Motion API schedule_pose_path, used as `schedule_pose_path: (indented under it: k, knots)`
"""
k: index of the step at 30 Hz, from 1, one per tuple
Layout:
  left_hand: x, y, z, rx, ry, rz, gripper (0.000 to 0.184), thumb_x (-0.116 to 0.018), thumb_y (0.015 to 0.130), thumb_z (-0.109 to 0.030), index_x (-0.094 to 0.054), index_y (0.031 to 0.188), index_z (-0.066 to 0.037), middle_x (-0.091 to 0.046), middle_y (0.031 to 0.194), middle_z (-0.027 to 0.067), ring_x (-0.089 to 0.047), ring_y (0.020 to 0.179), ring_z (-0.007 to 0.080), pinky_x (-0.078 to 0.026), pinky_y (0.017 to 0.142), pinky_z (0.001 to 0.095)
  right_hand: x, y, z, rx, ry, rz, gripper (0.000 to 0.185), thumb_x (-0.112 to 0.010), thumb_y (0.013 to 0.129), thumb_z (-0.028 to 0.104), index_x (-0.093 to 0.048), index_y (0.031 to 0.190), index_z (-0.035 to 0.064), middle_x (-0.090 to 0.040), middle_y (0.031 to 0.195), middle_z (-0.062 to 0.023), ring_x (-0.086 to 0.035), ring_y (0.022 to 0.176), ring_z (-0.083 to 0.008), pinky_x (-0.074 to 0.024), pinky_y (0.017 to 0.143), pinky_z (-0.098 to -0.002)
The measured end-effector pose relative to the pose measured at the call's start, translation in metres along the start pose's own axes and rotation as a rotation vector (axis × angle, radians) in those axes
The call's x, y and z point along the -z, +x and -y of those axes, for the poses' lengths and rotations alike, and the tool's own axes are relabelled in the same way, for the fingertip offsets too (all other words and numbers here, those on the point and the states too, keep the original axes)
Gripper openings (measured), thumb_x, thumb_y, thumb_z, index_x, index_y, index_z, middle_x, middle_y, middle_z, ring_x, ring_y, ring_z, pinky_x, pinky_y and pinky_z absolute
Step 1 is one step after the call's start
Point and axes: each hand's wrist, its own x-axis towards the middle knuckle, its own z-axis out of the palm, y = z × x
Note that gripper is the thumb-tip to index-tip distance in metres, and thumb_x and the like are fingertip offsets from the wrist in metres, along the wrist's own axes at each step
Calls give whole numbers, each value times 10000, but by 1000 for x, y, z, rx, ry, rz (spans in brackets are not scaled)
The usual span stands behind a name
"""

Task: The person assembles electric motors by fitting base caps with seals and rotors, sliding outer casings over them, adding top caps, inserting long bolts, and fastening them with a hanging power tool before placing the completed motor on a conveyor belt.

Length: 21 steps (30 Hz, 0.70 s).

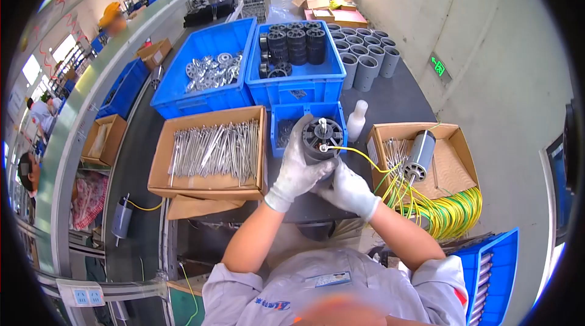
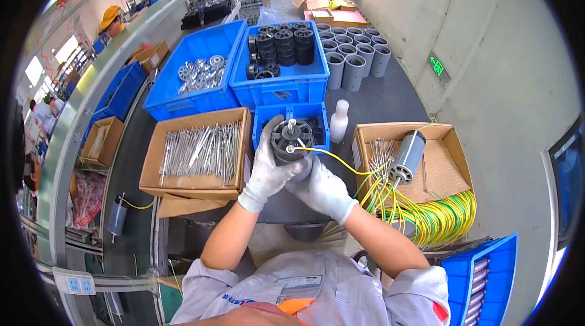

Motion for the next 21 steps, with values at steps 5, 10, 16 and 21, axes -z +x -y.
schedule_pose_path:
  k: [5,10,16,21]
  knots:
    - [-4,0,16,-13,91,-10,1032,-881,703,-27,-294,1551,-39,-549,1421,162,-580,1295,264,-479,1113,411,121,-28,77,536,-51,534,597,-810,816,326,-645,1284,-5,-725,1050,-215,-723,944,-354,-578,823,-465]
    - [1,-3,10,14,66,-3,1199,-936,686,-168,-189,1612,-14,-485,1482,195,-504,1382,298,-405,1174,419,186,40,119,534,234,-194,403,-741,861,169,-667,1221,5,-711,1106,-188,-714,994,-300,-530,959,-430]
    - [-4,-4,-9,-67,204,-26,1183,-894,721,-89,-125,1617,-12,-465,1485,198,-506,1373,301,-425,1158,419,226,219,142,496,721,-85,708,-728,910,336,-490,1476,-16,-544,1476,-254,-518,1395,-347,-394,1171,-414]
    - [-16,-4,-42,-6,189,-82,1100,-846,750,-54,-152,1602,4,-489,1432,190,-546,1302,284,-468,1100,411,234,246,148,592,1213,485,477,-631,979,258,-584,1365,-20,-690,1283,-202,-701,1152,-322,-569,1001,-458]
